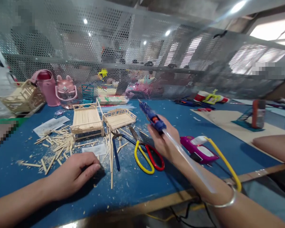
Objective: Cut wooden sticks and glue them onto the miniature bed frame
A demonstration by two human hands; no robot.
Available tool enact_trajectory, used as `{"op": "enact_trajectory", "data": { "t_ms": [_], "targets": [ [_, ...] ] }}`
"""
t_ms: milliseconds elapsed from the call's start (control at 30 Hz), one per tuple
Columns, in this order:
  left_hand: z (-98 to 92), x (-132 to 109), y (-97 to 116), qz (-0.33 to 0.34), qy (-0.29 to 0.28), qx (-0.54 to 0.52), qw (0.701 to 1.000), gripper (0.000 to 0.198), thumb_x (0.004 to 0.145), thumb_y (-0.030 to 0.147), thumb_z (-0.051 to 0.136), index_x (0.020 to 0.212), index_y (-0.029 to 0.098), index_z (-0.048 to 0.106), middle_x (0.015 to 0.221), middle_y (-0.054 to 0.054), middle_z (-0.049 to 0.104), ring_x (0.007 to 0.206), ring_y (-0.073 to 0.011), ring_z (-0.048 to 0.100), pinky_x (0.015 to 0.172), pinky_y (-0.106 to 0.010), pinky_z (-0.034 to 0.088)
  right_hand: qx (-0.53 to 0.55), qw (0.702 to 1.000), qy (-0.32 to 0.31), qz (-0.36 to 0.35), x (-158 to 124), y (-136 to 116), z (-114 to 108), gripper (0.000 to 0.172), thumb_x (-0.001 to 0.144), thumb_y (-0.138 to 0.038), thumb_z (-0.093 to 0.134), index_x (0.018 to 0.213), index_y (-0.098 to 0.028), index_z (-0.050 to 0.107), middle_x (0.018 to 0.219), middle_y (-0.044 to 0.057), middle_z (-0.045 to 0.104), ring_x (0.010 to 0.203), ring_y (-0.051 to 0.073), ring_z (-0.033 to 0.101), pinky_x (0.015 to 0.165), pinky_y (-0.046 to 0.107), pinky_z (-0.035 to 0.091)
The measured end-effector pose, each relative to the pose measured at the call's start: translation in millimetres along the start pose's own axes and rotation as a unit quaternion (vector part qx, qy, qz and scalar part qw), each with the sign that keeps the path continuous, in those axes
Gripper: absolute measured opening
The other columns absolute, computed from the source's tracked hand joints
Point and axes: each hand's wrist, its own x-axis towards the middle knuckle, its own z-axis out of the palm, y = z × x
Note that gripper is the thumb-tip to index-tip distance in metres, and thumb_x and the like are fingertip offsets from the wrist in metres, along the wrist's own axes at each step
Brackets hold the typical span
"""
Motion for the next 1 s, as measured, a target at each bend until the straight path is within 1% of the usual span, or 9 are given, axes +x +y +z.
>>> {"op": "enact_trajectory", "data": {
  "t_ms": [33,133,200,267,400,533,667,833,1000],
  "targets": [
    [-1.2,2,1,-0.012,0.001,0.009,1.000,0.028,0.089,0.028,0.037,0.070,0.017,0.053,0.068,-0.002,0.056,0.063,-0.0133,0.049,0.059,-0.025,0.037,0.011,0.999,-0.023,-0.021,9,-9,-5,0.038,0.078,-0.045,0.046,0.104,-0.021,0.059,0.093,0.010,0.066,0.086,0.027,0.061,0.076,0.040,0.048],
    [-3.0,4,3,-0.045,0.009,0.024,0.999,0.031,0.090,0.030,0.036,0.066,0.017,0.051,0.063,0.000,0.054,0.058,-0.0124,0.046,0.055,-0.024,0.034,0.048,0.980,-0.170,-0.098,26,-36,-9,0.035,0.081,-0.045,0.043,0.097,-0.024,0.065,0.076,0.004,0.066,0.076,0.024,0.062,0.069,0.035,0.049],
    [-1.9,1,0,-0.055,0.020,0.019,0.998,0.031,0.090,0.029,0.036,0.065,0.018,0.051,0.062,0.000,0.054,0.057,-0.0120,0.046,0.054,-0.024,0.034,0.054,0.965,-0.230,-0.111,27,-49,0,0.035,0.080,-0.045,0.045,0.092,-0.022,0.067,0.072,0.003,0.065,0.070,0.022,0.062,0.062,0.033,0.049],
    [0.7,-4,-5,-0.048,0.041,0.006,0.998,0.028,0.090,0.027,0.037,0.068,0.018,0.052,0.063,0.000,0.055,0.057,-0.0118,0.048,0.054,-0.023,0.035,0.074,0.958,-0.255,-0.112,19,-54,15,0.039,0.080,-0.046,0.043,0.094,-0.019,0.067,0.073,0.004,0.066,0.068,0.021,0.062,0.059,0.031,0.049],
    [5.0,-13,-15,0.030,0.080,-0.006,0.996,0.021,0.090,0.023,0.038,0.076,0.019,0.054,0.066,0.000,0.056,0.060,-0.0114,0.050,0.056,-0.022,0.037,0.115,0.958,-0.242,-0.104,-1,-47,36,0.039,0.085,-0.043,0.039,0.094,-0.018,0.068,0.066,0.003,0.065,0.061,0.019,0.061,0.058,0.031,0.049],
    [6.0,-14,-17,0.081,0.055,-0.001,0.995,0.017,0.089,0.020,0.041,0.078,0.020,0.053,0.066,-0.001,0.058,0.061,-0.0121,0.052,0.055,-0.022,0.038,0.125,0.959,-0.227,-0.115,-8,-41,36,0.033,0.084,-0.041,0.044,0.100,-0.023,0.067,0.079,0.004,0.069,0.078,0.022,0.065,0.070,0.033,0.052],
    [7.1,-13,-17,0.073,0.043,0.004,0.996,0.016,0.089,0.020,0.043,0.077,0.020,0.053,0.066,0.000,0.059,0.061,-0.0120,0.053,0.055,-0.022,0.038,0.124,0.956,-0.216,-0.154,-9,-42,34,0.030,0.084,-0.041,0.044,0.097,-0.026,0.067,0.099,0.004,0.068,0.089,0.022,0.064,0.077,0.034,0.052],
    [8.2,-13,-19,0.066,0.030,0.002,0.997,0.016,0.089,0.021,0.042,0.078,0.020,0.054,0.067,0.000,0.059,0.062,-0.0115,0.053,0.055,-0.022,0.038,0.110,0.957,-0.210,-0.165,-9,-42,36,0.031,0.086,-0.039,0.043,0.101,-0.025,0.066,0.099,0.004,0.068,0.089,0.022,0.064,0.079,0.033,0.052],
    [8.1,-13,-19,0.062,0.021,-0.008,0.998,0.017,0.090,0.023,0.042,0.079,0.020,0.055,0.068,0.001,0.059,0.062,-0.0111,0.053,0.056,-0.021,0.038,0.118,0.954,-0.218,-0.169,-8,-42,36,0.029,0.086,-0.038,0.043,0.098,-0.024,0.066,0.103,0.004,0.067,0.090,0.020,0.064,0.079,0.031,0.052]
  ]
}}
